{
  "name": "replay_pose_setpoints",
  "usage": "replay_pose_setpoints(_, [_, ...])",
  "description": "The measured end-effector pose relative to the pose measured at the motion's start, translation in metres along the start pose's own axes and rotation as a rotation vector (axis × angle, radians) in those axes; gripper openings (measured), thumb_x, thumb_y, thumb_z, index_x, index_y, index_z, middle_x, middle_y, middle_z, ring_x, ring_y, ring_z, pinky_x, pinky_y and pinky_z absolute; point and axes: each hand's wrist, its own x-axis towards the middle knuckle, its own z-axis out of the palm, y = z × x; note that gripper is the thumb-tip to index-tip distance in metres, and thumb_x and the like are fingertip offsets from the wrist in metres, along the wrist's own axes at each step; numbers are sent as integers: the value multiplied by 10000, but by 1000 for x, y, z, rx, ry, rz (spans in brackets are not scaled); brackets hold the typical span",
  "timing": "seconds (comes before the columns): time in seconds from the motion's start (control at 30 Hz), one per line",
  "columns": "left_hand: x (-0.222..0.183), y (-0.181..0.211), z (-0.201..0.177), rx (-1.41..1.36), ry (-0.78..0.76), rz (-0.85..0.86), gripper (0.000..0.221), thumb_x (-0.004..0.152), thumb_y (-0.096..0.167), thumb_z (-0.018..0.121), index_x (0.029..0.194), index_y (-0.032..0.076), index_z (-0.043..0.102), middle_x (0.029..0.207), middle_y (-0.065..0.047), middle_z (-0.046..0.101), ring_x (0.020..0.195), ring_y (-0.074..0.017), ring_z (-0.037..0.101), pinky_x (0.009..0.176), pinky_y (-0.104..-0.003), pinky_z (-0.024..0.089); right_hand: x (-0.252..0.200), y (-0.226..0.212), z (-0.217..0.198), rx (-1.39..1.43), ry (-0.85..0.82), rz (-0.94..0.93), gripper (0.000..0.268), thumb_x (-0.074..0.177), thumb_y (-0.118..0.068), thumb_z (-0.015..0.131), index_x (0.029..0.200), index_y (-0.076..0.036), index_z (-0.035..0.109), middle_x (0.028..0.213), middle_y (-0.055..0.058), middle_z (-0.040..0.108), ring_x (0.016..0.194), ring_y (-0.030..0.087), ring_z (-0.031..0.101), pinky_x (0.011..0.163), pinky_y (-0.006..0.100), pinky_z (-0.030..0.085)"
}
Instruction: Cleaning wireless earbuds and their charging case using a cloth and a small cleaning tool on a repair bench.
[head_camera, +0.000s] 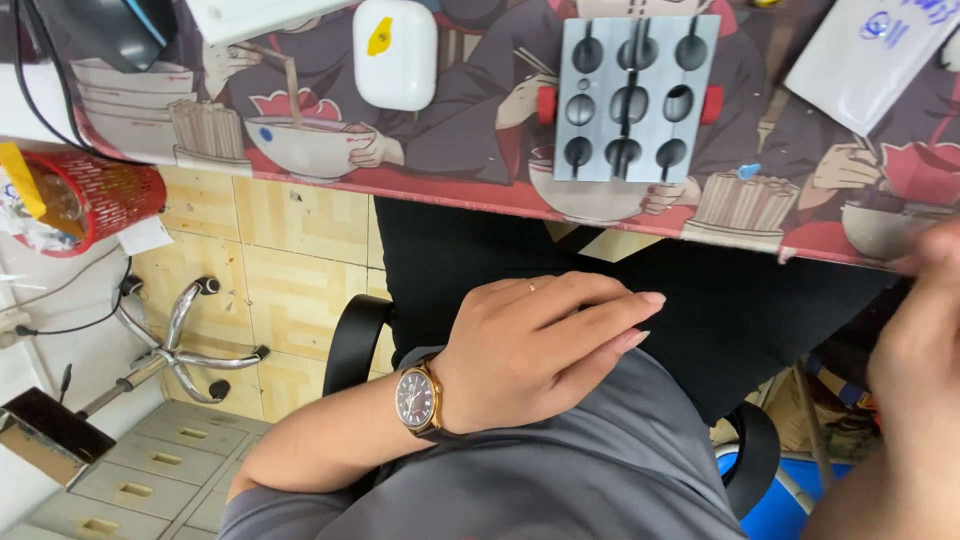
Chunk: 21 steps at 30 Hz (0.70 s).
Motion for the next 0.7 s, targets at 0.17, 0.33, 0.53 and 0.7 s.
replay_pose_setpoints(0.17, [-11, -7, -5, -289, -100, -242, 501, 974, 488, 792, 1385, 230, 671, 1434, 22, 647, 862, -91, 695, 698, -253, 538, 7, -105, -26, 392, -98, -328, 38, 1018, 18, 682, 1044, 19, 710, 1015, 116, 803, 962, 269, 787, 911, 376, 578])
replay_pose_setpoints(0.33, [-15, -11, -7, -464, -90, -286, 135, 1033, 309, 775, 1151, 245, 778, 1417, 36, 652, 813, -103, 675, 787, -230, 586, 5, -114, -27, 353, -96, -417, 74, 995, -3, 721, 1058, 14, 687, 1027, 108, 798, 933, 278, 779, 870, 376, 583])
replay_pose_setpoints(0.53, [-22, -12, -16, -323, -102, -246, 116, 1114, 292, 680, 1113, 245, 786, 1435, 72, 619, 836, -110, 711, 699, -242, 544, 9, -111, -24, 348, -186, -483, 132, 949, 31, 746, 1045, 13, 658, 1055, 118, 782, 976, 277, 797, 866, 390, 588])
replay_pose_setpoints(0.7, [-21, -17, -28, -309, 7, -211, 144, 1121, 239, 652, 1088, 170, 774, 1353, 9, 671, 839, -136, 705, 722, -277, 545, 23, -115, -33, 475, -142, -424, 24, 964, 41, 671, 988, 46, 668, 961, 149, 767, 834, 286, 760, 788, 359, 589])
